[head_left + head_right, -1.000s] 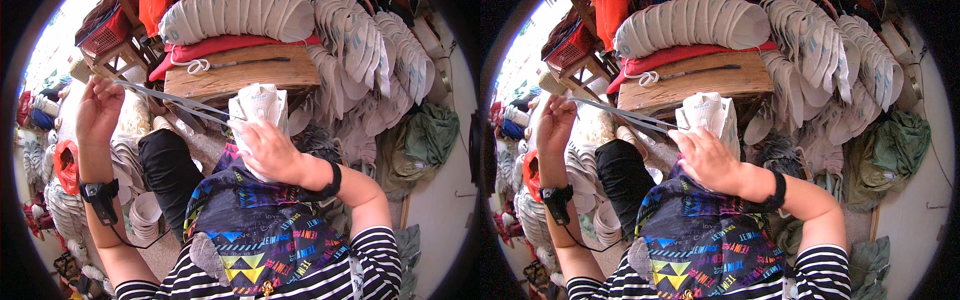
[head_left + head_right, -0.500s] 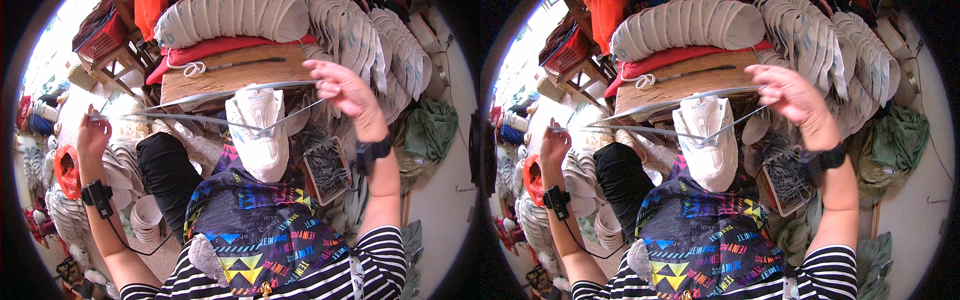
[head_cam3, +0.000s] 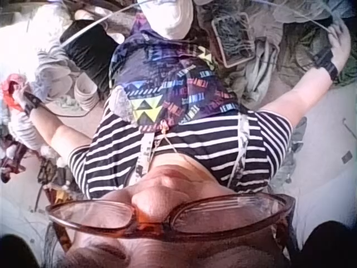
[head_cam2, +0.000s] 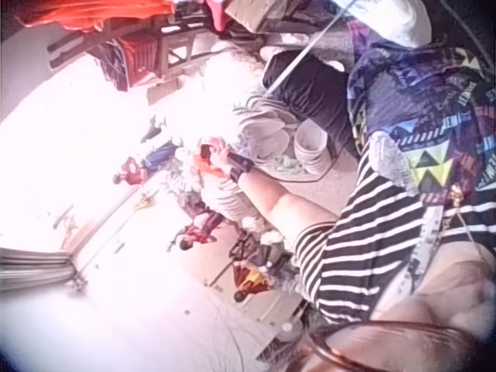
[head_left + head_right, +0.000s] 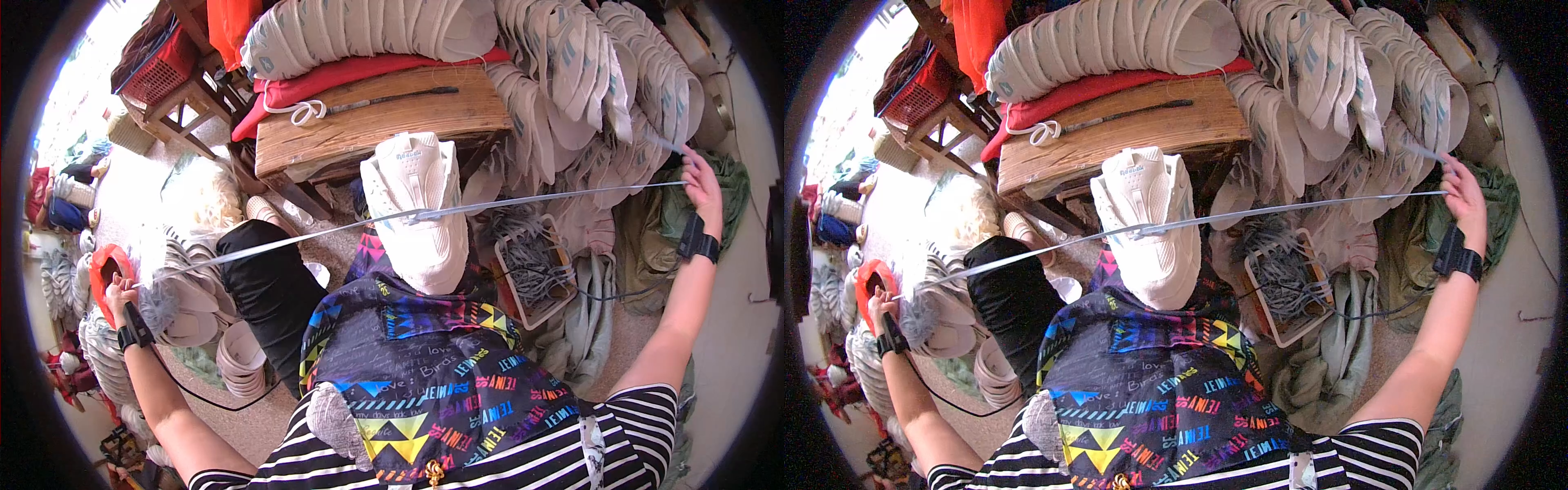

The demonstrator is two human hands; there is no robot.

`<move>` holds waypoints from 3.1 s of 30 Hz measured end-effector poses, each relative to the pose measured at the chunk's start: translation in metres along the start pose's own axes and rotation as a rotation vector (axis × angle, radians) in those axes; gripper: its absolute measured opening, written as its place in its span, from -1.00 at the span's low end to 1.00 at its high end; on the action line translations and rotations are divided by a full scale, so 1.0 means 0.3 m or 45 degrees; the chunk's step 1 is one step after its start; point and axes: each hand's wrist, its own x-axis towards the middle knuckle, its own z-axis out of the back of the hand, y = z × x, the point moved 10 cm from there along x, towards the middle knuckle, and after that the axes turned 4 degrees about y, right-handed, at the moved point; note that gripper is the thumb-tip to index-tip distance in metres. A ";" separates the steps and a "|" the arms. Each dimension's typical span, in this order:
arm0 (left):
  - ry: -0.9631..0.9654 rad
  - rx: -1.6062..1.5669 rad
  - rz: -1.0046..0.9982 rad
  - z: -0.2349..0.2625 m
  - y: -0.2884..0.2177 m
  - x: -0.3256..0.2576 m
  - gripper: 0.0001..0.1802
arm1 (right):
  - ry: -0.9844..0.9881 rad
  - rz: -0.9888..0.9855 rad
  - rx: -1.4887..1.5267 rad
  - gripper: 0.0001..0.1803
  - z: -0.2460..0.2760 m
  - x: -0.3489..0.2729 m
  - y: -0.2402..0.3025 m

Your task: Lacing a white sneaker while sitting in a manufacturing environment.

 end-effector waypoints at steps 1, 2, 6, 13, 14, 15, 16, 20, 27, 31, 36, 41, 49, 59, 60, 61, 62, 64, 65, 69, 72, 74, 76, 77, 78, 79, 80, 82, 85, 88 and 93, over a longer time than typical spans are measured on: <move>0.010 0.107 -0.043 -0.022 -0.004 -0.019 -0.83 | -0.056 0.036 0.108 -0.66 0.070 -0.002 0.030; 0.045 0.215 -0.062 -0.121 0.043 -0.018 -0.81 | -0.144 0.079 0.210 -0.67 0.206 -0.024 0.078; 0.143 0.605 -0.184 -0.531 0.353 -0.263 -0.76 | -0.299 0.192 -0.025 -0.74 0.384 -0.048 0.089; 0.935 1.285 -0.393 -1.299 0.704 -1.006 -0.73 | 0.277 0.155 -0.703 -0.65 -0.693 -0.369 -0.285; 1.036 1.093 -0.168 -1.375 0.795 -1.103 -0.74 | 0.403 0.130 -0.704 -0.65 -0.834 -0.431 -0.340; 1.133 0.981 -0.144 -1.429 0.856 -1.183 -0.74 | 0.554 0.118 -0.601 -0.65 -0.953 -0.472 -0.399; 1.225 0.859 -0.100 -1.458 0.944 -1.224 -0.74 | 0.702 0.092 -0.511 -0.65 -1.069 -0.504 -0.456; 1.473 0.934 0.060 -1.495 1.158 -1.373 -0.74 | 0.982 0.310 -0.212 -0.60 -1.347 -0.668 -0.468; 1.450 1.151 0.271 -1.473 1.231 -1.478 -0.70 | 1.077 0.031 -0.718 -0.69 -1.334 -0.649 -0.710; 1.414 1.237 0.213 -1.476 1.230 -1.458 -0.68 | 1.118 -0.072 -0.886 -0.83 -1.334 -0.663 -0.745; 1.358 1.163 0.451 -1.480 1.258 -1.461 -0.66 | 1.110 0.041 -0.704 -0.84 -1.357 -0.682 -0.724; 1.378 0.880 0.791 -1.494 1.290 -1.487 -0.66 | 0.998 0.234 -0.807 -0.82 -1.362 -0.718 -0.652; 1.668 1.610 -1.204 -1.726 0.943 -1.587 -0.55 | 0.986 0.433 -0.908 -0.80 -1.366 -0.752 -0.612; 2.103 1.894 -1.321 -1.770 1.019 -1.595 -0.69 | 0.913 0.426 -0.967 -0.79 -1.376 -0.745 -0.614; 2.101 1.897 -1.321 -1.766 1.025 -1.591 -0.69 | 0.914 0.427 -0.966 -0.79 -1.378 -0.747 -0.607; 2.075 1.869 -1.281 -1.762 1.029 -1.579 -0.73 | 0.942 0.384 -0.907 -0.79 -1.380 -0.750 -0.608; 2.055 1.836 -1.243 -1.764 1.033 -1.571 -0.77 | 0.963 0.340 -0.850 -0.80 -1.377 -0.751 -0.612; 2.042 1.763 -1.148 -1.770 1.034 -1.564 -0.79 | 0.951 0.424 -0.776 -0.80 -1.369 -0.739 -0.627; 2.021 1.692 -1.052 -1.772 1.034 -1.554 -0.80 | 0.943 0.507 -0.702 -0.80 -1.371 -0.742 -0.614; 1.848 1.694 -1.062 -1.753 1.057 -1.531 -0.82 | 0.927 0.373 -0.821 -0.80 -1.364 -0.734 -0.654; 1.728 1.558 -1.006 -1.735 1.060 -1.520 -0.84 | 0.909 0.434 -0.778 -0.81 -1.380 -0.741 -0.640; 1.589 1.389 -0.966 -1.720 1.054 -1.496 -0.85 | 0.870 0.340 -0.977 -0.76 -1.378 -0.734 -0.648; 1.493 1.350 -0.905 -1.708 1.063 -1.489 -0.85 | 0.831 0.403 -0.958 -0.76 -1.376 -0.718 -0.652; 1.396 1.312 -0.845 -1.707 1.054 -1.479 -0.83 | 0.794 0.464 -0.938 -0.75 -1.376 -0.710 -0.641; 1.396 1.312 -0.843 -1.719 1.050 -1.490 -0.83 | 0.794 0.463 -0.938 -0.75 -1.379 -0.704 -0.640; 1.334 1.194 -0.563 -1.713 1.065 -1.459 -0.80 | 0.778 0.479 -0.924 -0.76 -1.383 -0.699 -0.630; 1.263 1.069 -0.292 -1.701 1.084 -1.435 -0.77 | 0.762 0.497 -0.909 -0.77 -1.387 -0.698 -0.617; 1.275 0.979 -0.171 -1.694 1.081 -1.460 -0.72 | 0.759 0.643 -0.945 -0.80 -1.409 -0.729 -0.585; 1.582 0.899 -0.249 -1.783 0.974 -1.606 -0.74 | 0.729 1.056 -1.085 -0.86 -1.435 -0.768 -0.537; 1.666 0.739 -0.316 -1.816 0.921 -1.586 -0.76 | 0.821 1.264 -1.328 -0.91 -1.476 -0.813 -0.509; 1.468 0.710 0.236 -1.734 1.072 -1.495 -0.76 | 0.908 1.592 -1.483 -0.59 -1.528 -0.862 -0.421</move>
